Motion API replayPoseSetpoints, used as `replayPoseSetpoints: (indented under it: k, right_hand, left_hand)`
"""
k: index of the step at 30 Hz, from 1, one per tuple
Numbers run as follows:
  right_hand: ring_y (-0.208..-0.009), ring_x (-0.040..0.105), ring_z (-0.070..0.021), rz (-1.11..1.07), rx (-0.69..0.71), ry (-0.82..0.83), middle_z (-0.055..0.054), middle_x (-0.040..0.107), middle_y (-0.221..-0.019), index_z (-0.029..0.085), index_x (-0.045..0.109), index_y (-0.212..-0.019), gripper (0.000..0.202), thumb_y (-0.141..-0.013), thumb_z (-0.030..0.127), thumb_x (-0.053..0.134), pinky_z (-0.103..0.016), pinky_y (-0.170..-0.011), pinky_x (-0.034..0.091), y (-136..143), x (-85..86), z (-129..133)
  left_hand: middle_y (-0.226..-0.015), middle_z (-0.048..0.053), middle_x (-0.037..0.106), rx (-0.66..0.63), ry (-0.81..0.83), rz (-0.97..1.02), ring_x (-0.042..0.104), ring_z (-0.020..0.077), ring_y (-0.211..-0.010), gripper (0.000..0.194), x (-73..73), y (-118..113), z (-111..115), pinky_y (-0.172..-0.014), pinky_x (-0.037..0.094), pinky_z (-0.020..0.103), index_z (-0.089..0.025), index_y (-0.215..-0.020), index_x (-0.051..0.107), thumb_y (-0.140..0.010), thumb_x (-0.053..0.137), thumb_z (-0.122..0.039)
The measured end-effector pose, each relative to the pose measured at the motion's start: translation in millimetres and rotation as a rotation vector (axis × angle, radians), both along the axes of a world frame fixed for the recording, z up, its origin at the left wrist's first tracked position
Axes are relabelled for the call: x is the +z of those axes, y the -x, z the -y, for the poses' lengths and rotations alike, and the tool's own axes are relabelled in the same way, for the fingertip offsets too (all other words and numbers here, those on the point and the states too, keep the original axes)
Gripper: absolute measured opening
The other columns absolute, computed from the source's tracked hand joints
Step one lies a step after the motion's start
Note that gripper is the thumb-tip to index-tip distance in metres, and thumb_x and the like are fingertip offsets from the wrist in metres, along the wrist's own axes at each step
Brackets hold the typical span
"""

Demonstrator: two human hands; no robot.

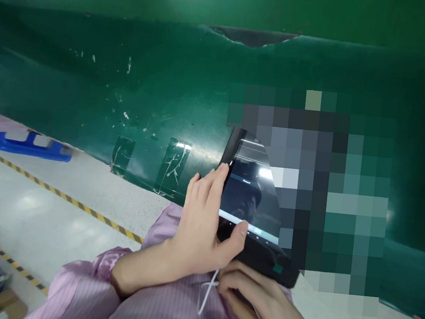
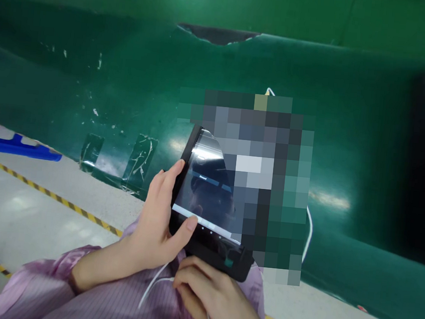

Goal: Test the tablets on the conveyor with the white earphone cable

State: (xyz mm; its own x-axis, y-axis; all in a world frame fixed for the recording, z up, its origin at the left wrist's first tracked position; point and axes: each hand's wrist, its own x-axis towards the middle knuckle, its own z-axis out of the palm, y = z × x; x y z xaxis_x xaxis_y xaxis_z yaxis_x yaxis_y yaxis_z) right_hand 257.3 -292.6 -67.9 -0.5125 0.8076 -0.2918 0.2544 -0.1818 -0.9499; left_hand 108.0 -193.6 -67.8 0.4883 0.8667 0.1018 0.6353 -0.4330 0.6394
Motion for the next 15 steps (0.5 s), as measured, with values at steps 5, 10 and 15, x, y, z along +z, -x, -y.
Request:
replayPoseSetpoints:
  k: [5,10,15]
  right_hand:
    - [-0.092,0.069,-0.0116,0.014,0.006,-0.007,-0.002,0.066,-0.103,0.023,0.06,-0.096,0.014,-0.098,0.014,0.049,-0.018,-0.081,0.055,-1.0,1.5,-0.9]
    - [-0.092,0.072,-0.0138,0.09,0.004,-0.06,-0.005,0.069,-0.109,0.024,0.064,-0.106,0.022,-0.099,0.015,0.046,-0.02,-0.079,0.059,-2.7,-4.5,4.3]
    - [-0.105,0.071,-0.0199,0.264,0.016,-0.247,-0.005,0.069,-0.124,0.031,0.062,-0.131,0.043,-0.095,0.011,0.049,-0.026,-0.088,0.06,-34.0,-13.2,34.8]
  left_hand:
    - [-0.149,0.022,0.041,-0.003,-0.006,-0.014,0.04,0.033,-0.137,0.072,-0.1,0.1,0.1,-0.113,0.029,0.055,-0.012,-0.154,0.012,-0.095,0.044,-0.037]
    - [-0.149,0.021,0.042,0.004,0.001,-0.017,0.042,0.0341,-0.135,0.073,-0.2,-0.4,-0.4,-0.111,0.03,0.058,-0.015,-0.155,0.009,-0.094,0.045,-0.036]
    - [-0.152,0.021,0.04,-0.023,0.015,-0.007,0.041,0.0347,-0.138,0.077,-1.5,3.3,-0.3,-0.112,0.03,0.06,-0.017,-0.156,0.005,-0.094,0.047,-0.035]
